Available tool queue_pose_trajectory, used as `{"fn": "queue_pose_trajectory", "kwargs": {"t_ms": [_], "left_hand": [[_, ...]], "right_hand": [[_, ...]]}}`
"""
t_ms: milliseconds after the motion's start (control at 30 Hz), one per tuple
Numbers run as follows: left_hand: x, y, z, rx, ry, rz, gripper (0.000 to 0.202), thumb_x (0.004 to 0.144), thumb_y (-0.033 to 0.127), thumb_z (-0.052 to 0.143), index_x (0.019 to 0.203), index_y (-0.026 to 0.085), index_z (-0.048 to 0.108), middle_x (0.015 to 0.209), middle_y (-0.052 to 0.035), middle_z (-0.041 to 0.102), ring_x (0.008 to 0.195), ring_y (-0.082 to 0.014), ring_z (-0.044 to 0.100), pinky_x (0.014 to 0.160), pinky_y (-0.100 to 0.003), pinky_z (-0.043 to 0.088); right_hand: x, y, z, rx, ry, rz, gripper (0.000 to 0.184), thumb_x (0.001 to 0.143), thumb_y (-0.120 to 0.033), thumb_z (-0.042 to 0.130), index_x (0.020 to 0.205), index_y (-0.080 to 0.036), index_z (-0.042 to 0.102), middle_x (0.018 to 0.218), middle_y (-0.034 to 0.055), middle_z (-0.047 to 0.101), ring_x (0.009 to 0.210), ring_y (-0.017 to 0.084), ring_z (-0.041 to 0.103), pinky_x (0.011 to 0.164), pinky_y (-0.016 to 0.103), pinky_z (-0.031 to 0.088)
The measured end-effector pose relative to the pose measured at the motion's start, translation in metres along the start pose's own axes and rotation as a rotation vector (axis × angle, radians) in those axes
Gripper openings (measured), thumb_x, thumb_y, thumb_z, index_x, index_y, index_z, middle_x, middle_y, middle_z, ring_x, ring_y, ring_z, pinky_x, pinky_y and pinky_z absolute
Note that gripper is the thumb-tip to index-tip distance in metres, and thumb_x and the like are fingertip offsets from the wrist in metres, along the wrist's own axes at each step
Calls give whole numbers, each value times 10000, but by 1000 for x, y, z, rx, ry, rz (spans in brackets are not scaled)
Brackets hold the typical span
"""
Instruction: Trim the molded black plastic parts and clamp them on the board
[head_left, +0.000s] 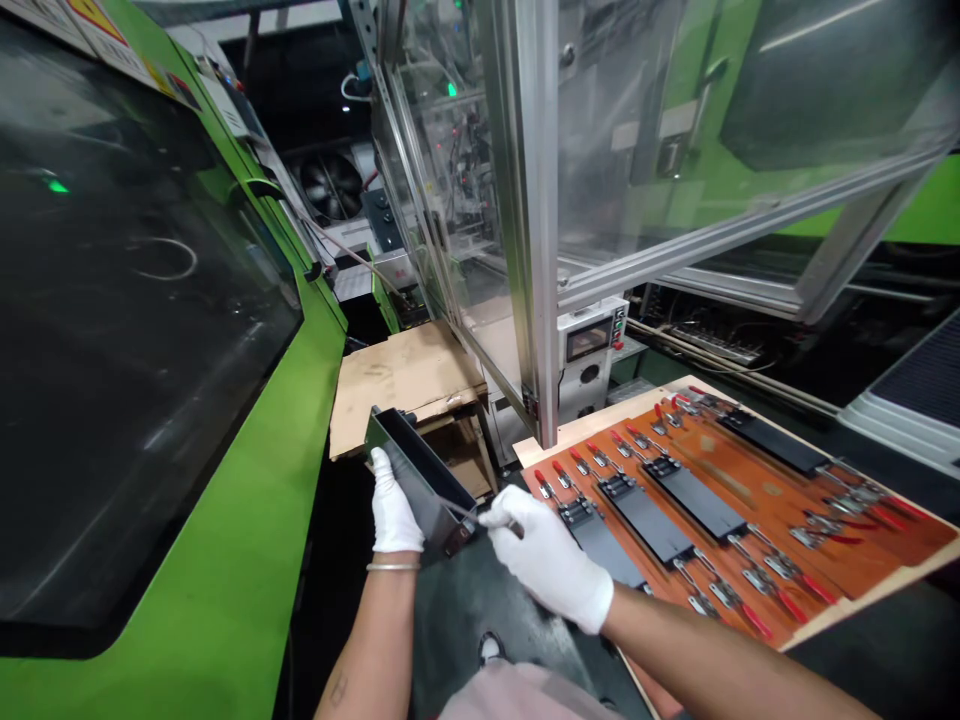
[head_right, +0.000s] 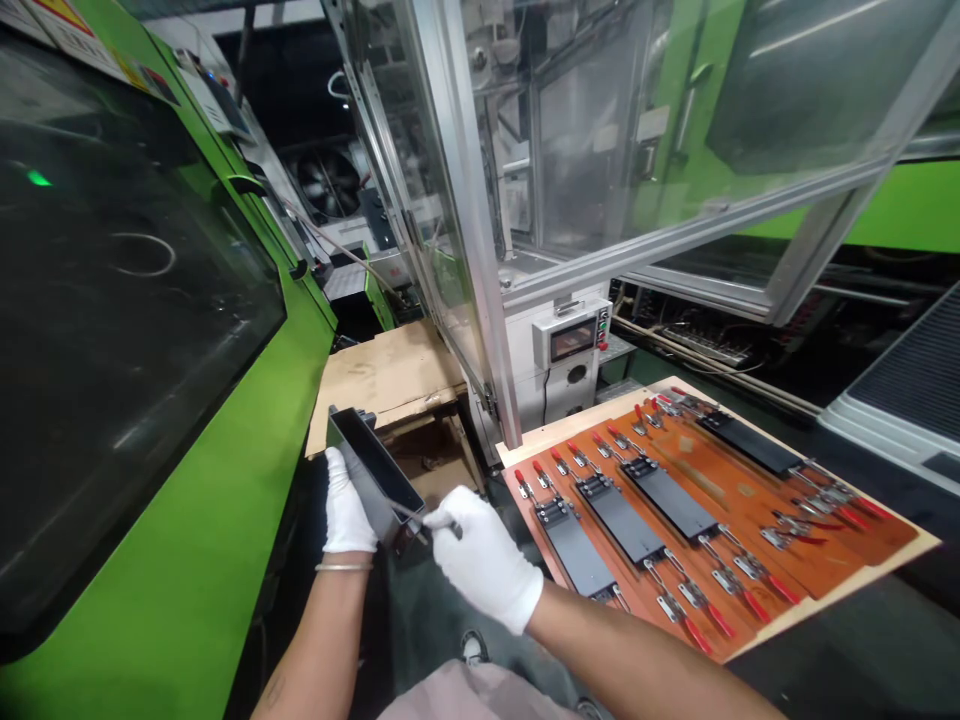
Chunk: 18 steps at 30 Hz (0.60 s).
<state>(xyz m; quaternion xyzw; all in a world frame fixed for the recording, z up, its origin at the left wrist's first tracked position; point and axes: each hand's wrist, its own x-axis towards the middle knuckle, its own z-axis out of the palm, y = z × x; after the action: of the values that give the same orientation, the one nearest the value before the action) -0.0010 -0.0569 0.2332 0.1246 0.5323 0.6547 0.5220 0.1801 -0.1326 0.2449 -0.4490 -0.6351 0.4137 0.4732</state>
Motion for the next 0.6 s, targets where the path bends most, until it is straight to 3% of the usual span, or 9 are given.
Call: {"fn": "queue_pose_trajectory", "kwargs": {"t_ms": [67, 200, 333, 400, 500, 600], "left_hand": [[1, 2, 0, -34, -12, 11, 642, 613, 758, 642, 925, 197, 648, 750, -33, 696, 618, -191, 667, 612, -337, 574], [-4, 9, 3, -67, 18, 45, 568, 693, 714, 612, 905, 188, 644, 757, -34, 695, 619, -179, 665, 616, -324, 574], [-14, 15, 6, -88, 47, 75, 501, 770, 678, 556, 860, 193, 641, 733, -21, 698, 615, -168, 669, 646, -310, 576], [-20, 15, 8, -129, 8, 51, 463, 824, 641, 513, 851, 197, 640, 695, -6, 691, 594, -157, 664, 660, -306, 577], [-28, 12, 13, -192, -46, -14, 470, 879, 616, 434, 827, 202, 650, 672, -1, 700, 585, -148, 665, 651, -291, 575], [-30, 7, 15, -231, -130, -61, 559, 828, 705, 423, 741, 205, 657, 636, -8, 703, 565, -153, 659, 621, -287, 574]], "right_hand": [[-3, -3, 1, 74, -45, 30, 103, 752, -134, 477, 692, -193, 537, 739, -1, 567, 728, 153, 558, 709, 296, 439], [-7, -7, 5, 82, 105, 33, 111, 782, -196, 481, 678, -196, 517, 692, -12, 520, 674, 149, 520, 677, 302, 434], [-11, -9, 5, 112, -78, 12, 100, 728, -139, 493, 700, -192, 573, 733, -4, 577, 712, 146, 558, 676, 282, 446], [-6, -11, 1, 106, -2, 59, 111, 768, -183, 502, 799, -187, 608, 752, -2, 595, 692, 140, 554, 671, 284, 458], [10, -13, -3, -16, 128, 78, 258, 782, -247, 571, 1016, -155, 632, 848, 32, 642, 754, 159, 580, 753, 319, 484], [22, -15, 1, -221, 54, -22, 255, 755, -216, 632, 999, -162, 687, 874, 47, 675, 815, 176, 609, 796, 317, 476]]}}
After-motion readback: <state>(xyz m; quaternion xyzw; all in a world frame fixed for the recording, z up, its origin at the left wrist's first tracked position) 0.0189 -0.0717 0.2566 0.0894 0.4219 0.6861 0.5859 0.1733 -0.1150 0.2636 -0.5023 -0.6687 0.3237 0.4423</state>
